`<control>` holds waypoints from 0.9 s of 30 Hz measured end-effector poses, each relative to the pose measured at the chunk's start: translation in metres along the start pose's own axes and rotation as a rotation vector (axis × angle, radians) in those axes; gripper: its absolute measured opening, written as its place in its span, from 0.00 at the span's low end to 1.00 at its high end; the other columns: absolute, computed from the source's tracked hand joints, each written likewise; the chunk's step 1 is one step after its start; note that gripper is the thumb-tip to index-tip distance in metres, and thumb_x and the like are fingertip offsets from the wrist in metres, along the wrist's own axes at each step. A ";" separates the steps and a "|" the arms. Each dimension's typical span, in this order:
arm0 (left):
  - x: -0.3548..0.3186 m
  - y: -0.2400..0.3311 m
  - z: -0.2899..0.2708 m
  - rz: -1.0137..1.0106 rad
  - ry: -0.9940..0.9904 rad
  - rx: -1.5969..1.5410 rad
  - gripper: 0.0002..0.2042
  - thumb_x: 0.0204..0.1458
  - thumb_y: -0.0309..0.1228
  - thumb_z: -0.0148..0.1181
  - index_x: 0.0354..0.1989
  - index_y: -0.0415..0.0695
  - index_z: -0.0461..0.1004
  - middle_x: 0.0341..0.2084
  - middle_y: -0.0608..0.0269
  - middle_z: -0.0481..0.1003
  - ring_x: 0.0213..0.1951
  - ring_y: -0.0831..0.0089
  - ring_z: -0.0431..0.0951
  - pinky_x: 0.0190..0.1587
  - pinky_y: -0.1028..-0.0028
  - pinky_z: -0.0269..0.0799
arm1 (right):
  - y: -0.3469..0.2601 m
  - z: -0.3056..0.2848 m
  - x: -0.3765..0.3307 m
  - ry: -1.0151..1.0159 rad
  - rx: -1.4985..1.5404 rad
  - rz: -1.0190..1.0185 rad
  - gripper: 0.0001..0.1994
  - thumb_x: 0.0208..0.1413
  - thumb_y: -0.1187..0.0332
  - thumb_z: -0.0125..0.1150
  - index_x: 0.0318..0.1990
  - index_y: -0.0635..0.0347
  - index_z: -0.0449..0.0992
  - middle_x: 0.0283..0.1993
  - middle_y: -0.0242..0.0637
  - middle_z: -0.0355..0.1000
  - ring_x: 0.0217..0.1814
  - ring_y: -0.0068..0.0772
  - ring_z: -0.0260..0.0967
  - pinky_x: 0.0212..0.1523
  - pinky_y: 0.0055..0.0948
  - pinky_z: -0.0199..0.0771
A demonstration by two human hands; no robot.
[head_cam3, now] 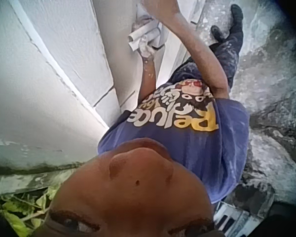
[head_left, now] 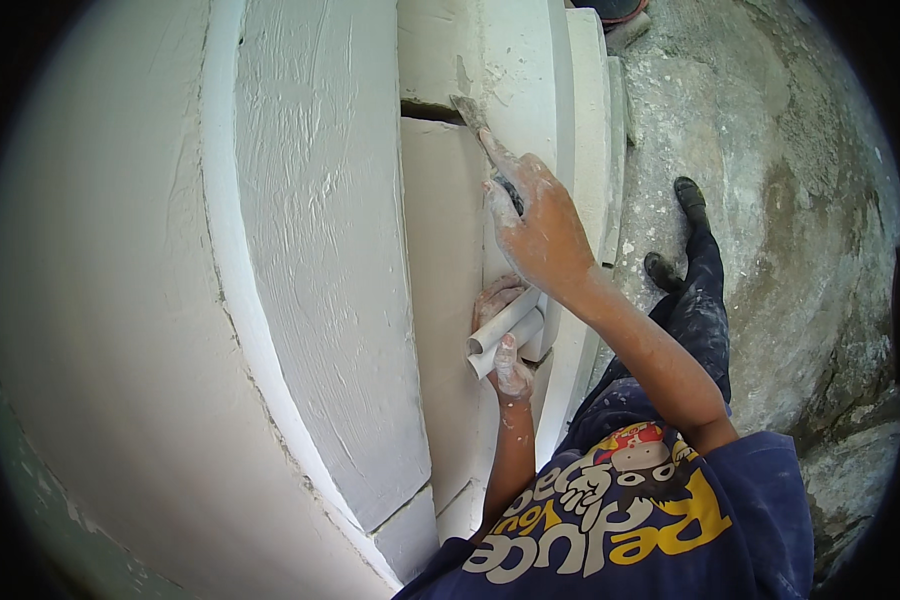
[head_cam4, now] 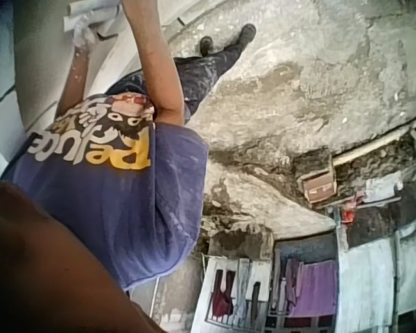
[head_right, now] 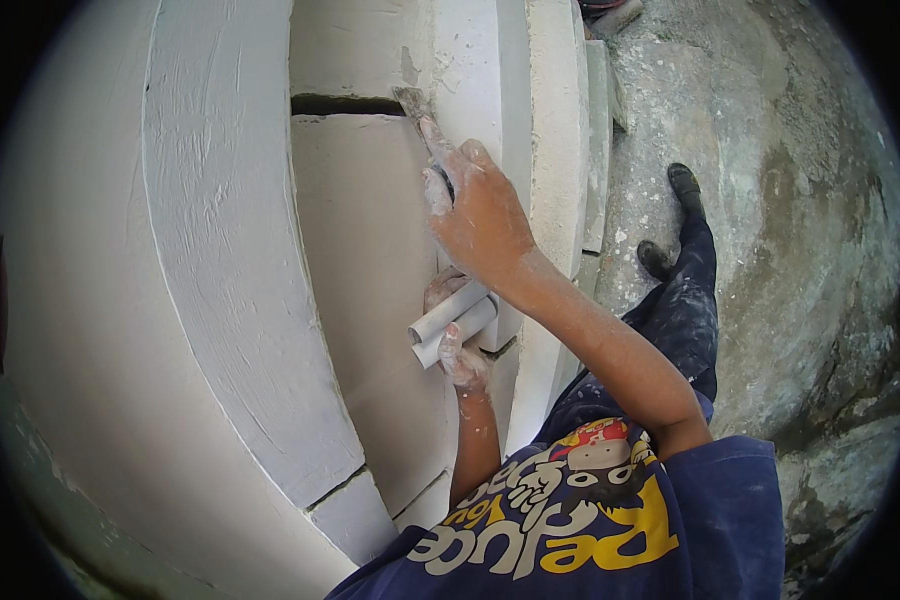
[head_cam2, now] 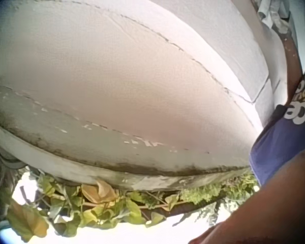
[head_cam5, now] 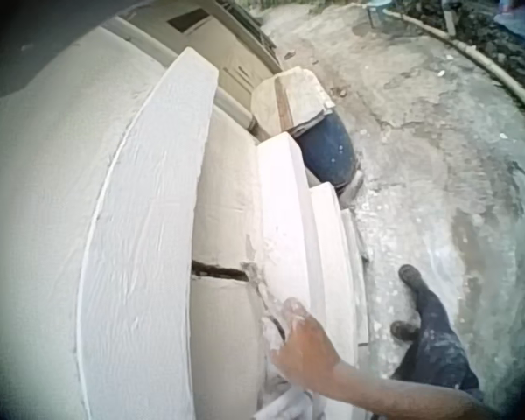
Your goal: Using a putty knife to apply and smooth filler or putty into gaps in a white wall structure.
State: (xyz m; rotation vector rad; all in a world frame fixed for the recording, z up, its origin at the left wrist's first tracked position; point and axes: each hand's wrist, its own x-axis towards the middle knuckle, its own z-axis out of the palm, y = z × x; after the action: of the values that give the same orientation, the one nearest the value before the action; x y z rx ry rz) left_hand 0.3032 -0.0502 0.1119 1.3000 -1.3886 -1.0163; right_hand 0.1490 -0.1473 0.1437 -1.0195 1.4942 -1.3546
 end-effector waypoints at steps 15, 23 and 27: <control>0.004 -0.001 -0.015 0.184 -0.151 0.110 0.30 0.52 0.44 0.55 0.54 0.29 0.72 0.54 0.40 0.73 0.58 0.51 0.72 0.65 0.55 0.64 | 0.000 0.006 0.012 0.087 0.043 -0.142 0.28 0.62 0.69 0.57 0.70 0.60 0.65 0.41 0.57 0.71 0.45 0.57 0.70 0.53 0.44 0.69; 0.005 0.008 0.006 0.142 -0.091 0.065 0.29 0.55 0.47 0.51 0.49 0.27 0.75 0.51 0.39 0.75 0.57 0.48 0.73 0.63 0.52 0.64 | -0.001 0.001 0.039 0.100 0.123 -0.107 0.27 0.65 0.66 0.52 0.71 0.58 0.64 0.52 0.60 0.72 0.57 0.58 0.70 0.62 0.45 0.67; 0.006 0.008 0.002 0.159 -0.092 0.105 0.30 0.55 0.48 0.50 0.48 0.27 0.75 0.49 0.39 0.75 0.57 0.46 0.73 0.63 0.51 0.65 | -0.001 -0.001 0.066 0.077 0.135 -0.030 0.26 0.65 0.65 0.52 0.70 0.59 0.66 0.56 0.64 0.73 0.62 0.58 0.70 0.66 0.43 0.65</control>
State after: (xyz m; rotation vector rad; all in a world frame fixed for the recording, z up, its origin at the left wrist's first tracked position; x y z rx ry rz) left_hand 0.2998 -0.0555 0.1200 1.2097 -1.6076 -0.9155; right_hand 0.1285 -0.2097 0.1407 -0.9162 1.4273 -1.5100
